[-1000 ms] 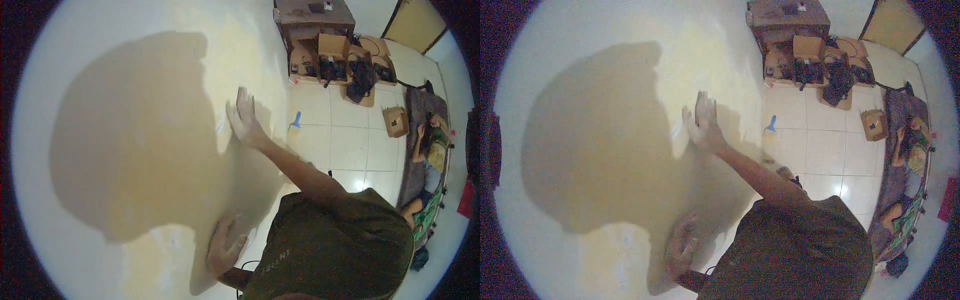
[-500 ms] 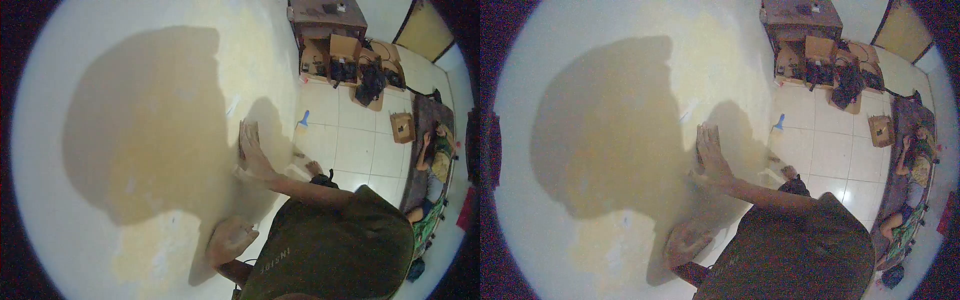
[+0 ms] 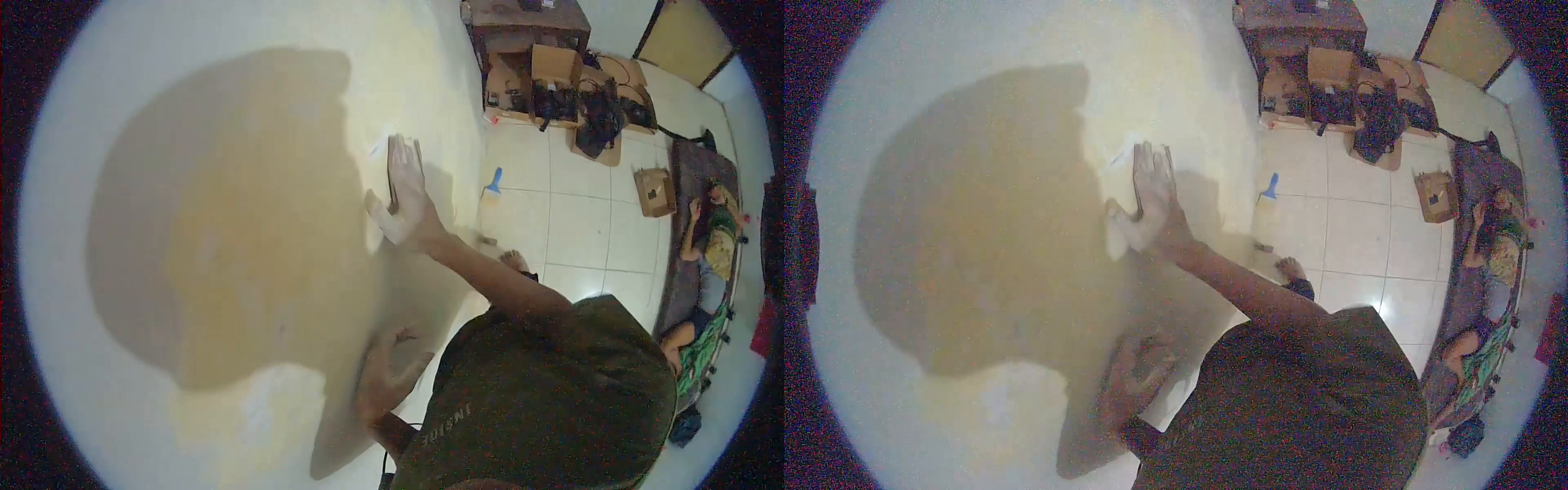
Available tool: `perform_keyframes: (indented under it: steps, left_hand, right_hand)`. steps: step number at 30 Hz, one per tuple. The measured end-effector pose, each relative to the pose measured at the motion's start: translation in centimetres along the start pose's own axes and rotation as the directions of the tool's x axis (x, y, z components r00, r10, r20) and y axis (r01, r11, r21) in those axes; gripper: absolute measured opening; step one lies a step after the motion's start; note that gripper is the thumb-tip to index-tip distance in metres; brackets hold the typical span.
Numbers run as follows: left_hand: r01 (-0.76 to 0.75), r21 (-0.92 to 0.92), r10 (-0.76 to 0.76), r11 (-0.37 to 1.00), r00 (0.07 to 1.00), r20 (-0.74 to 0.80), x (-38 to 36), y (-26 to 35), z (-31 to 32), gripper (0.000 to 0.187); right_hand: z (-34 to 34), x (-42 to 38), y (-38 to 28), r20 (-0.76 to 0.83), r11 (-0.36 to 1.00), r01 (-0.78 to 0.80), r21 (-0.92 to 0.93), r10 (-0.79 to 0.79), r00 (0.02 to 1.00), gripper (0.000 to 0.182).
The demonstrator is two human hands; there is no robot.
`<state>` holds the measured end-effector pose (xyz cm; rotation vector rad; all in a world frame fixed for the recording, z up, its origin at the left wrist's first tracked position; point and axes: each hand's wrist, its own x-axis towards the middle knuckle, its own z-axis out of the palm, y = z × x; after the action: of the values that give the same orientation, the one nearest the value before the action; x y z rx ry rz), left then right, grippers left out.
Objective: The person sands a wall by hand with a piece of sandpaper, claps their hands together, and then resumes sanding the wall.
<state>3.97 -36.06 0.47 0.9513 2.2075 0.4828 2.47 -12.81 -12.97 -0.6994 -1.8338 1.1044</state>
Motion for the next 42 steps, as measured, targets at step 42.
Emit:
perform_keyframes:
  steps: [42]
  left_hand:
    - [-0.101,0.136,0.103,0.986,0.995,-0.005,-7.6,-5.0,2.5,0.043]
  right_hand:
    - [1.8,-9.5,-4.3,0.052,0.998,-0.058,0.018,0.057,0.997,0.094]
